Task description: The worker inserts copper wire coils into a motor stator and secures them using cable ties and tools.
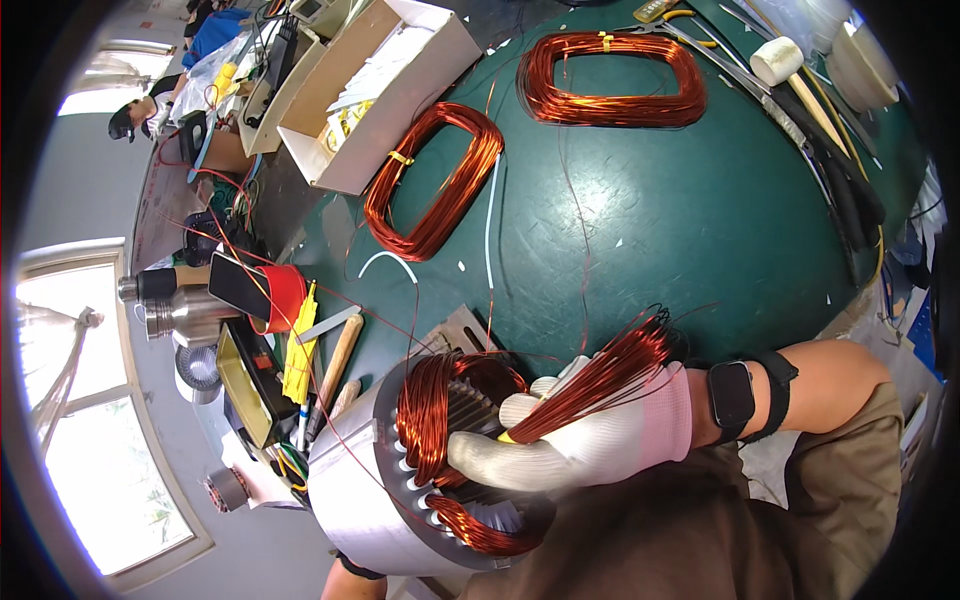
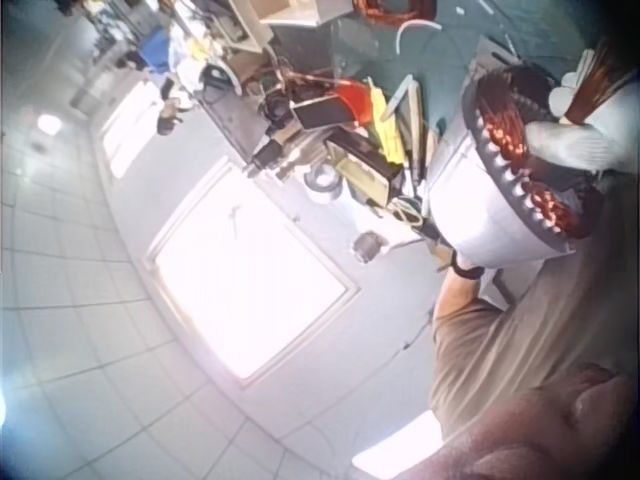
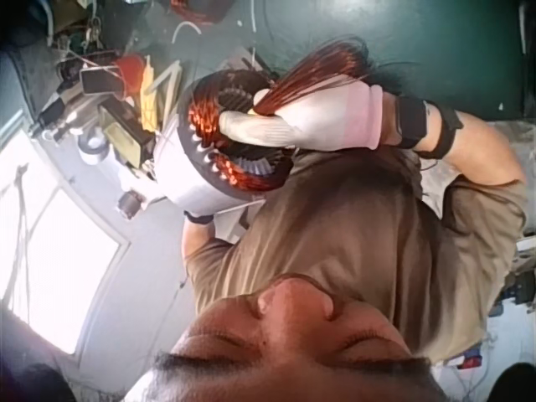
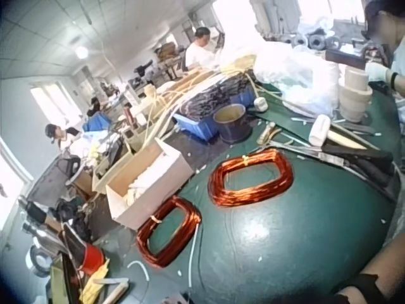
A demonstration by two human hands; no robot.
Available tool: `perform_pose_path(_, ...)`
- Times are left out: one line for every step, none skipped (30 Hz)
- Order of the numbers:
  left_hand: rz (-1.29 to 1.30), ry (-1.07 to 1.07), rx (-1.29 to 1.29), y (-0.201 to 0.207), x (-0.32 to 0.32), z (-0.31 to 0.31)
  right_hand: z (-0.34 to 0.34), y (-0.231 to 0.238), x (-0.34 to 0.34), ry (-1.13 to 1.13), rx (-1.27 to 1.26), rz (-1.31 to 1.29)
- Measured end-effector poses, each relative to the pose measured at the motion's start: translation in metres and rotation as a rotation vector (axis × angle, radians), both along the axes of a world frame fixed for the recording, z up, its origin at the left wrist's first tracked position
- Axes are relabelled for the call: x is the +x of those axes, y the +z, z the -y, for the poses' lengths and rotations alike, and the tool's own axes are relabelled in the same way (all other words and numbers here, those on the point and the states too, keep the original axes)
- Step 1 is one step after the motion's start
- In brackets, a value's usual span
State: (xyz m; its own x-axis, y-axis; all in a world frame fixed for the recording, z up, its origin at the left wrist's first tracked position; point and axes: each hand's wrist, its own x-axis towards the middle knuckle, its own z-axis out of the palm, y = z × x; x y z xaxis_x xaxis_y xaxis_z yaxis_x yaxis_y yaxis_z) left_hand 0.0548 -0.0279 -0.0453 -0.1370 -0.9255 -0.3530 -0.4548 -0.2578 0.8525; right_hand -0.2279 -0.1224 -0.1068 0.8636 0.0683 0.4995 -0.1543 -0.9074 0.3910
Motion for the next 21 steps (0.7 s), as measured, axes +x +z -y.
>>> perform_pose_path(0.005,-0.005,-0.005,0.0,-0.001,0.001,0.003,0.001,-0.003,-0.048,-0.222,0.007)
perform_pose_path(0.011,-0.01,-0.01,0.0,-0.002,0.002,0.006,0.001,-0.005,-0.048,-0.222,0.007)
perform_pose_path(0.017,-0.015,-0.011,0.0,-0.002,0.002,0.007,0.002,-0.007,-0.018,-0.075,0.014)
perform_pose_path(0.024,-0.019,-0.012,0.0,-0.003,0.002,0.008,0.003,-0.009,0.014,0.072,0.022)
perform_pose_path(0.031,-0.023,-0.012,0.0,-0.004,0.002,0.009,0.004,-0.011,0.046,0.22,0.03)
perform_pose_path(0.037,-0.029,-0.013,0.0,-0.004,0.003,0.01,0.005,-0.013,0.077,0.367,0.038)
perform_pose_path(0.044,-0.034,-0.014,0.0,-0.005,0.004,0.011,0.006,-0.015,0.108,0.514,0.046)
perform_pose_path(0.051,-0.039,-0.014,0.0,-0.005,0.004,0.011,0.007,-0.016,0.139,0.661,0.055)
perform_pose_path(0.059,-0.043,-0.016,0.0,-0.006,0.006,0.011,0.008,-0.016,0.173,0.807,0.064)
perform_pose_path(0.066,-0.047,-0.018,0.0,-0.006,0.007,0.011,0.008,-0.017,0.207,0.953,0.072)
perform_pose_path(0.074,-0.051,-0.02,0.0,-0.007,0.008,0.012,0.007,-0.016,0.208,0.955,0.074)
perform_pose_path(0.079,-0.054,-0.022,0.0,-0.008,0.009,0.012,0.006,-0.015,0.215,0.973,0.082)
perform_pose_path(0.085,-0.057,-0.023,0.0,-0.009,0.01,0.012,0.006,-0.015,0.223,0.992,0.09)
perform_pose_path(0.091,-0.06,-0.024,-0.001,-0.01,0.011,0.012,0.005,-0.015,0.23,1.01,0.098)
perform_pose_path(0.096,-0.065,-0.026,-0.001,-0.012,0.012,0.011,0.004,-0.015,0.235,1.028,0.106)
perform_pose_path(0.101,-0.07,-0.028,-0.001,-0.013,0.013,0.011,0.003,-0.015,0.24,1.046,0.114)
perform_pose_path(0.106,-0.075,-0.031,-0.001,-0.014,0.014,0.011,0.002,-0.015,0.245,1.063,0.123)
perform_pose_path(0.114,-0.079,-0.033,-0.001,-0.015,0.014,0.011,0.001,-0.014,0.252,1.081,0.133)
perform_pose_path(0.122,-0.083,-0.035,0.0,-0.016,0.015,0.01,0.0,-0.014,0.259,1.097,0.144)
perform_pose_path(0.13,-0.088,-0.038,0.0,-0.017,0.015,0.01,0.0,-0.013,0.266,1.114,0.155)
perform_pose_path(0.136,-0.094,-0.044,0.001,-0.018,0.016,0.01,-0.001,-0.013,0.272,1.128,0.164)
